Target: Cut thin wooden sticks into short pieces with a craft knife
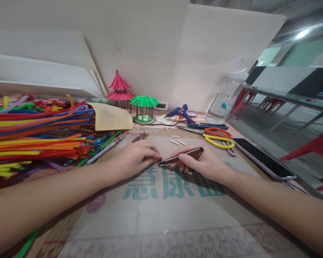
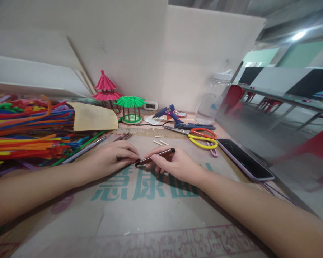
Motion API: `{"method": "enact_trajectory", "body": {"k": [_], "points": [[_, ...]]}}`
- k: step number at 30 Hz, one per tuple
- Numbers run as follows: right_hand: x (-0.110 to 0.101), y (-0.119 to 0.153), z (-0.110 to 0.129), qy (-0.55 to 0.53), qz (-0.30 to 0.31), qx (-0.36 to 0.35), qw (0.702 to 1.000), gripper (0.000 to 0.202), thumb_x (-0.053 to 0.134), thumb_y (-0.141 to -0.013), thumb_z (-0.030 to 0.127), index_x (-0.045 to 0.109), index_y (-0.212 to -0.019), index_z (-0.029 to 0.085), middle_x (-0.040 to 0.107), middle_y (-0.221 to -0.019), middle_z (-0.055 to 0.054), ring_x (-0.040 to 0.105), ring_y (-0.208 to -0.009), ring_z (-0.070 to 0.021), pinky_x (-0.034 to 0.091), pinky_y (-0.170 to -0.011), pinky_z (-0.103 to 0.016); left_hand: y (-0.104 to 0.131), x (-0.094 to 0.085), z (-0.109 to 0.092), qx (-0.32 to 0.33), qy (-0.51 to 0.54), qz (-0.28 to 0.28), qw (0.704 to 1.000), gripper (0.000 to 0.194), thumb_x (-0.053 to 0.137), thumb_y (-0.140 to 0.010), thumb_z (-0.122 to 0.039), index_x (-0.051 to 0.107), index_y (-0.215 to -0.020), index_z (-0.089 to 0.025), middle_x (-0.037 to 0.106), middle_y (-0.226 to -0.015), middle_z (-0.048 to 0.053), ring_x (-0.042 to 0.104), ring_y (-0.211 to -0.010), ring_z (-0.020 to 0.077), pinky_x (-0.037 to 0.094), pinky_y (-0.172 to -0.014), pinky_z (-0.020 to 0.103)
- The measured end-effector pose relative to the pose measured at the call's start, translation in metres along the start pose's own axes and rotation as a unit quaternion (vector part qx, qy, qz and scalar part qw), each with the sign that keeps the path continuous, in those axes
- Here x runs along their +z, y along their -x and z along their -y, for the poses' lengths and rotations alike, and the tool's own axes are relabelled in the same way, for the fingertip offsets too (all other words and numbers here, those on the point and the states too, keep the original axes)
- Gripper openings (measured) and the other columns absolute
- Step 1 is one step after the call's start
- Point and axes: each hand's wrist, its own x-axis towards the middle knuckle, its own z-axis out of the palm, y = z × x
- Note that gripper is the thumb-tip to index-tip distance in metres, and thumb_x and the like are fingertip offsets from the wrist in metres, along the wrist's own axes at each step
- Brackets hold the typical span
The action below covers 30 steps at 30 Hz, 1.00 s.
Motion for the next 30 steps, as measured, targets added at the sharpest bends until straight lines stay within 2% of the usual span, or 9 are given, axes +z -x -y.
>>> {"method": "enact_trajectory", "body": {"k": [7,13,19,26,30], "points": [[0.0004,-0.0014,-0.0017,0.0,-0.02,0.005,1.0,0.033,0.065,-0.092,0.047,0.072,-0.105,0.018,0.079,-0.089,-0.007,0.065,-0.062,-0.0132,0.055,-0.059,-0.027,-0.0001,-0.0008,-0.0003,-0.005,0.008,0.004,1.0,0.021,0.057,-0.1,-0.021,0.078,-0.101,-0.021,0.075,-0.103,0.005,0.069,-0.094,0.0163,0.052,-0.085,0.028],[0.0,-0.0004,0.0007,0.0,0.014,0.005,1.0,0.031,0.067,-0.091,0.047,0.073,-0.103,0.019,0.08,-0.09,-0.007,0.066,-0.064,-0.0139,0.055,-0.061,-0.027,-0.0002,-0.0016,-0.0012,-0.009,0.008,0.011,1.0,0.021,0.057,-0.099,-0.021,0.078,-0.1,-0.022,0.076,-0.102,0.004,0.069,-0.094,0.0164,0.052,-0.085,0.028],[0.0001,-0.0024,-0.0012,-0.002,-0.02,0.017,1.0,0.035,0.067,-0.091,0.049,0.073,-0.107,0.019,0.079,-0.09,-0.007,0.065,-0.061,-0.0129,0.054,-0.058,-0.027,0.0,-0.0011,-0.0005,-0.008,0.01,0.009,1.0,0.021,0.057,-0.1,-0.022,0.078,-0.1,-0.021,0.075,-0.103,0.005,0.069,-0.095,0.0165,0.052,-0.086,0.028],[-0.0004,-0.0008,-0.0004,0.003,0.011,0.013,1.0,0.036,0.069,-0.089,0.051,0.075,-0.101,0.018,0.079,-0.083,-0.007,0.065,-0.062,-0.0136,0.053,-0.058,-0.026,-0.0001,-0.0009,-0.0001,-0.009,0.013,0.009,1.0,0.021,0.057,-0.099,-0.021,0.078,-0.101,-0.022,0.076,-0.103,0.005,0.069,-0.094,0.0166,0.053,-0.086,0.029],[-0.0003,-0.001,-0.002,-0.013,0.003,0.015,1.0,0.036,0.067,-0.09,0.051,0.073,-0.105,0.019,0.08,-0.086,-0.007,0.066,-0.061,-0.0133,0.052,-0.055,-0.026,0.0,-0.0011,0.0003,-0.005,0.013,0.01,1.0,0.021,0.057,-0.1,-0.021,0.078,-0.101,-0.022,0.076,-0.103,0.005,0.069,-0.094,0.0167,0.053,-0.086,0.029]]}}
